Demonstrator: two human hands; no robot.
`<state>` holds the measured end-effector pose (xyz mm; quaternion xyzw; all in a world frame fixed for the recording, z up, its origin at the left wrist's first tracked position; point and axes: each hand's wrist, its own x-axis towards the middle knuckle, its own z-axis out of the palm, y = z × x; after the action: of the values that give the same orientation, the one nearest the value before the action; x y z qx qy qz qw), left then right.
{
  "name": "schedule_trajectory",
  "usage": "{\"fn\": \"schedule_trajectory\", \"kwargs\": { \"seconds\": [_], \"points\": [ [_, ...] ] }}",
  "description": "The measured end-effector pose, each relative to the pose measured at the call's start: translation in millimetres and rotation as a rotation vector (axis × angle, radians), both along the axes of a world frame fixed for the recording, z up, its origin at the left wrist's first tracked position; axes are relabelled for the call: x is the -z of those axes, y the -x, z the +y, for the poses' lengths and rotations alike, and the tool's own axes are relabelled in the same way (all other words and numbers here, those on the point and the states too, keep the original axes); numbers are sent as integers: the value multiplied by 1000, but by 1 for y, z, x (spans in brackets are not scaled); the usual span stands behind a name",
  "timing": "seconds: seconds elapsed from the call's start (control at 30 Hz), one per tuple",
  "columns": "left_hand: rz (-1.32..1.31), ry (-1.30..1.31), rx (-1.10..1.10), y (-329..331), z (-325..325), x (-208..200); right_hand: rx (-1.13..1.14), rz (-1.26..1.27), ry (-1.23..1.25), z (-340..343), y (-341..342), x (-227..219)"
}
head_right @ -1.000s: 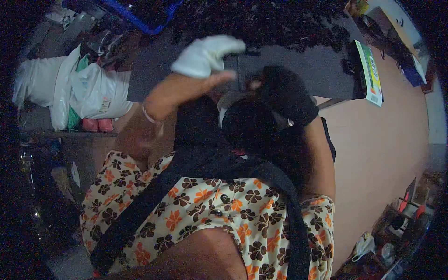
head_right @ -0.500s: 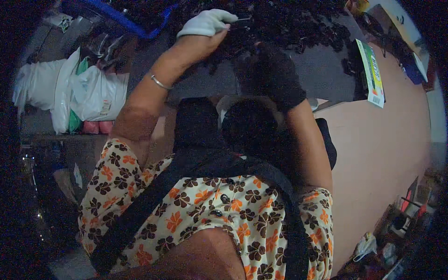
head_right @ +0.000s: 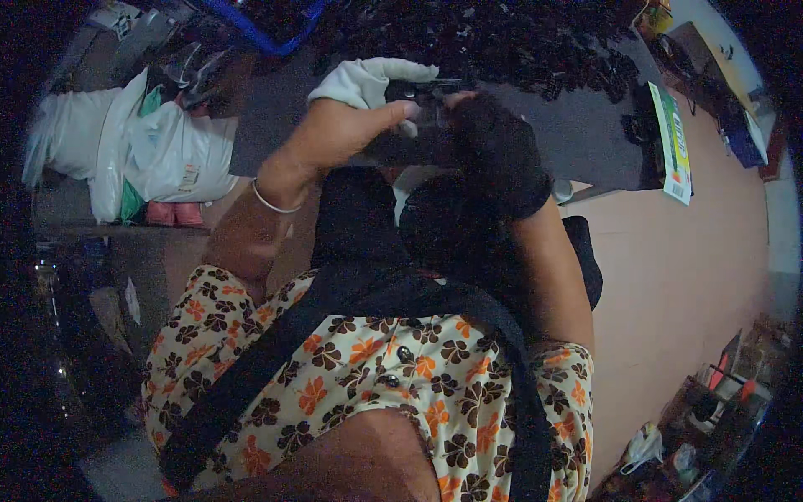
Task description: The recorder is manually assembling or sorting small black rubber/plastic components at a manufacturing workstation.
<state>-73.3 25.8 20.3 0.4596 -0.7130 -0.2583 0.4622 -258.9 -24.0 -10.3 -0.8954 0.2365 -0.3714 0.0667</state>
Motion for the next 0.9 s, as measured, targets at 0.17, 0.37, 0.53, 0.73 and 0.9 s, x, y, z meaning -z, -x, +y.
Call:
{"fn": "schedule_trajectory", "kwargs": {
  "seconds": [0.17, 0.37, 0.53, 0.73, 0.9],
  "points": [
    [187, -182, 6, 3, 8, -1, -67, -16, 62, 5, 0, 0],
    [12, -159, -3, 1, 13, 1, -67, 24, 146, 10, -1, -8],
    [150, -321, 15, -1, 15, -1, -134, 57, 121, 10, 2, -11],
    [199, -341, -3, 2, 19, 1, -57, 195, 210, 13, 4, -6],
    [95, -88, 30, 10, 26, 8, -129, -142, -893, 19, -1, -10]
  ]
}}
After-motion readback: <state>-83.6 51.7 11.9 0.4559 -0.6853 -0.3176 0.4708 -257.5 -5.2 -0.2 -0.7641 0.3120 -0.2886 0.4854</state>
